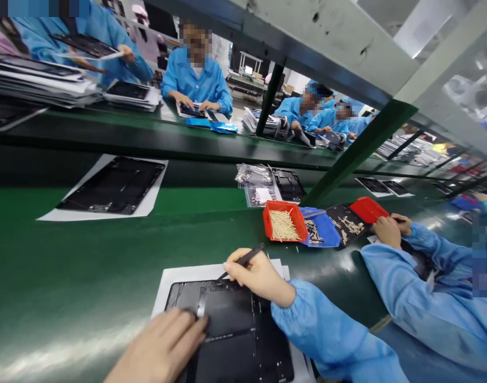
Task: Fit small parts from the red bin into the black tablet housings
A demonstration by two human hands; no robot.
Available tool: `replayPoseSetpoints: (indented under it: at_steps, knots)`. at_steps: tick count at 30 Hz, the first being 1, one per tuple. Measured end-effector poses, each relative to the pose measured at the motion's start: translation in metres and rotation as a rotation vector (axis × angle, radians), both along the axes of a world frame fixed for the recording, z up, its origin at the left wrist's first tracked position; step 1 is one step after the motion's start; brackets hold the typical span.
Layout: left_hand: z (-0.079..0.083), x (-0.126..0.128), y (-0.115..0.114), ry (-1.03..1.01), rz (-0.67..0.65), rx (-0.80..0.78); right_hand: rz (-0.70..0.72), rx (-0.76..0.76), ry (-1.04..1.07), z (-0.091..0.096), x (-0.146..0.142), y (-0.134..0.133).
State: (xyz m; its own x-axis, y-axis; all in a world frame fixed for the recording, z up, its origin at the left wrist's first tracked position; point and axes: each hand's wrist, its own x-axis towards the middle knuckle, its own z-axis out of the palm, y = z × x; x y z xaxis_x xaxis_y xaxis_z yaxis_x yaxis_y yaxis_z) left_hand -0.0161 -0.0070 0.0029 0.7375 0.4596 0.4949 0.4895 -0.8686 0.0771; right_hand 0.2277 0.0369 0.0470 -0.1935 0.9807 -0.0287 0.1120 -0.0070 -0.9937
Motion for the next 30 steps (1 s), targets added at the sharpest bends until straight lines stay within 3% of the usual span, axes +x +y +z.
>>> replayPoseSetpoints:
  at_steps: [3,6,10,17,30]
  knots:
    - [0.000,-0.007,0.015,0.058,0.166,0.116,0.040,0.134,-0.106,-0.016,-0.020,0.004]
    - [-0.005,-0.008,0.017,0.119,0.237,0.166,0.087,0.251,-0.201,-0.030,-0.029,0.004]
    - [-0.007,-0.004,0.013,0.162,0.248,0.161,0.096,0.303,-0.256,-0.038,-0.028,0.003]
    - [-0.007,-0.004,0.012,0.172,0.269,0.159,0.158,0.344,-0.286,-0.039,-0.028,0.003]
    - [-0.006,-0.002,0.013,0.126,0.289,0.124,0.151,0.366,-0.288,-0.041,-0.030,0.002]
